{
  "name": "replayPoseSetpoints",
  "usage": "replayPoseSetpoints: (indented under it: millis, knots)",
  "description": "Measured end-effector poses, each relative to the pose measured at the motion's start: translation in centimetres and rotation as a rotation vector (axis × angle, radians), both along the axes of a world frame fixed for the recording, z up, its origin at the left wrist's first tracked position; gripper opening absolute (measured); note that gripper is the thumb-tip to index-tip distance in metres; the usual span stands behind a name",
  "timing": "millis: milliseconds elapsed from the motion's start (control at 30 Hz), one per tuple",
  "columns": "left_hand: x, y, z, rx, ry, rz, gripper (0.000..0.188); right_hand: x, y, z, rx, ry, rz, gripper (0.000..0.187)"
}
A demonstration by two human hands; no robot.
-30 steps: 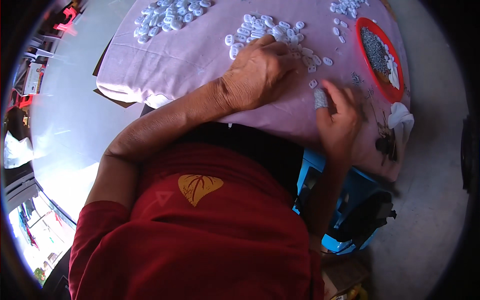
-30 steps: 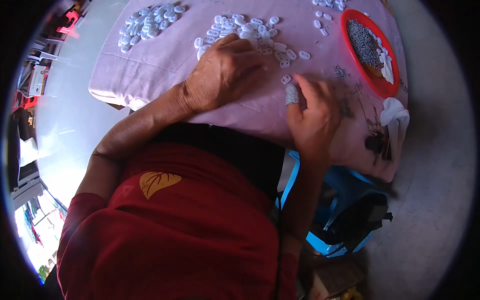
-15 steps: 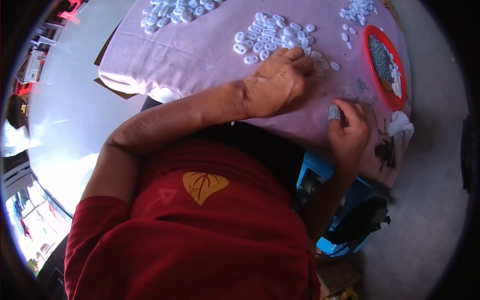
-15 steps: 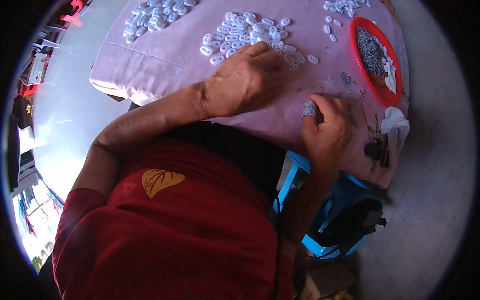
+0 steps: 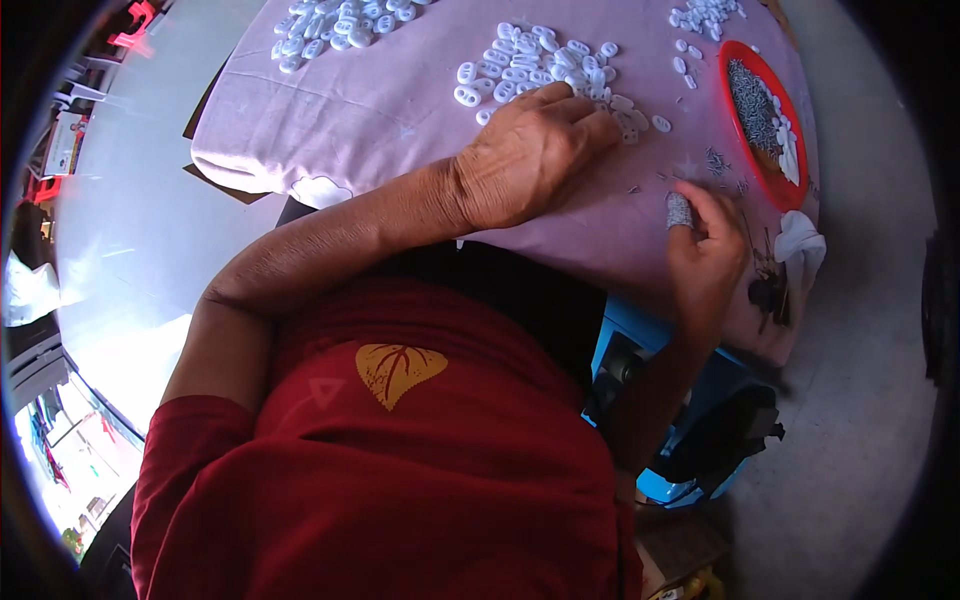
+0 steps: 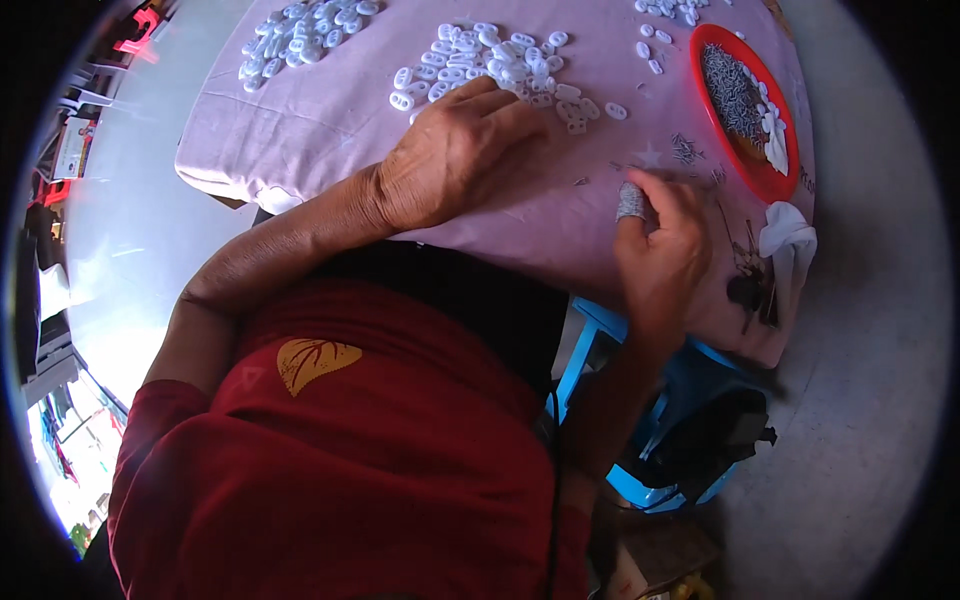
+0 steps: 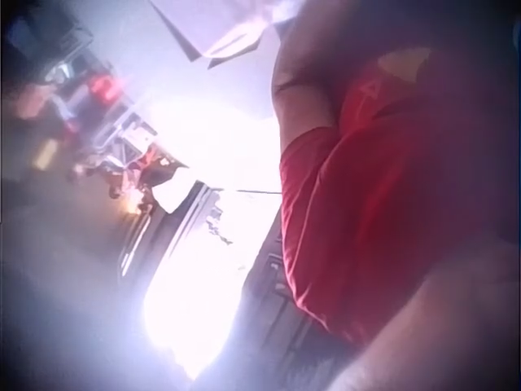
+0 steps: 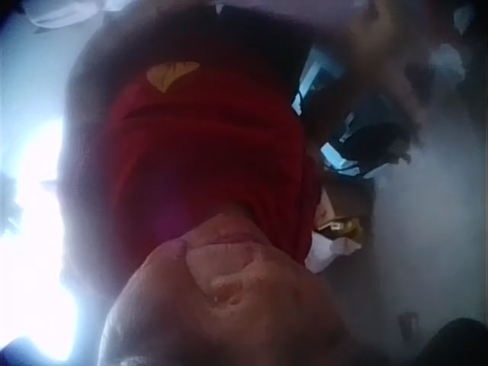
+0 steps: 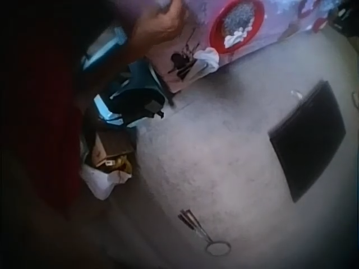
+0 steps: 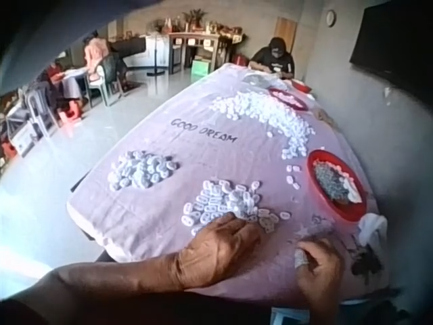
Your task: The person assembles curtain gliders by hand, inserting small metal pins into plastic pieces and sorting them on the table.
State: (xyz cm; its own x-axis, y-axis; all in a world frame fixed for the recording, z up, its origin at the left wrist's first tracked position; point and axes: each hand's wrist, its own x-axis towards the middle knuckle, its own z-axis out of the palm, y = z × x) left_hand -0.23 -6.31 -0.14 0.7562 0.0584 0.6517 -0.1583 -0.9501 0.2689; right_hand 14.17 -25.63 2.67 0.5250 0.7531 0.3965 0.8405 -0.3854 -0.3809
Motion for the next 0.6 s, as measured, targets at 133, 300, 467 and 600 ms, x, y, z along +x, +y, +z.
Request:
replayPoseSetpoints:
  millis: [133,300,467,600]
  knots:
    - [-0.7,-0.1,0.1,-0.268,-0.001,-0.01,0.012,0.5,0.8,0.4,-0.058,-0.073,0.011,0.025]
    - [-1.3,0.1,-0.1,-0.381,-0.064,-0.078,0.014,1.5,0.8,-0.5,-0.1,-0.043,-0.115,0.022]
    - [-1.9,0.3,0.3,-0.378,-0.066,-0.147,0.02,1.2,-0.8,-0.3,-0.03,0.028,-0.141,0.021]
    - [-2.2,0.0,0.3,-0.443,-0.094,-0.149,0.024,1.7,-1.1,0.0,-0.06,-0.015,-0.175,0.023]
